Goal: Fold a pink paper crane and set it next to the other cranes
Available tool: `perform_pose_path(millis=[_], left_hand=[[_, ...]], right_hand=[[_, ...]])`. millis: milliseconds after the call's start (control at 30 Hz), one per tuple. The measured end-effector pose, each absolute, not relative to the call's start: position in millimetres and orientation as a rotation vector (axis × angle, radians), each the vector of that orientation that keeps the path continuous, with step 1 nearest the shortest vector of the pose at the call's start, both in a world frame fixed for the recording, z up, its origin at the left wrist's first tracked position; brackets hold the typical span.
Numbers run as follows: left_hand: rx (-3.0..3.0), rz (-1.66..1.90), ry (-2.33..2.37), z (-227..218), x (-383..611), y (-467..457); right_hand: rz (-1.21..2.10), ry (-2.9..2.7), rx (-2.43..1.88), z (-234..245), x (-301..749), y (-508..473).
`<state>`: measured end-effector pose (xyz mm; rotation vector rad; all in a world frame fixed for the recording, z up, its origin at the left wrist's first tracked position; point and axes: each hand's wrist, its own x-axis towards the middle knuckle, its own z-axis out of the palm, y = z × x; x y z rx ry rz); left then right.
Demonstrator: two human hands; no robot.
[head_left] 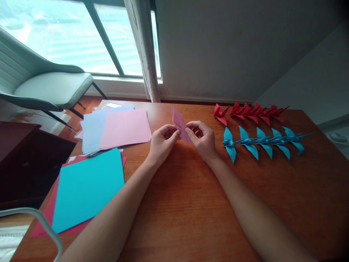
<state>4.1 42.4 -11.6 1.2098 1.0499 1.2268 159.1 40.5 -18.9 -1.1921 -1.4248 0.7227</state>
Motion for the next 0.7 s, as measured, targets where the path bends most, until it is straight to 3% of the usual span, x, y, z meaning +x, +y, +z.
perform_pose_path(millis=[367,700], left_hand=[[1.251,1.191,1.035,-6.2,0.5,40.7],[1.281,1.202,1.044,-10.8,2.8,41.8]], right_hand=[[0.998,-1.169,-1.102,-22.4,161.4,47.3],[0.897,-1.297,-1.140,-23.3,161.4,46.2]])
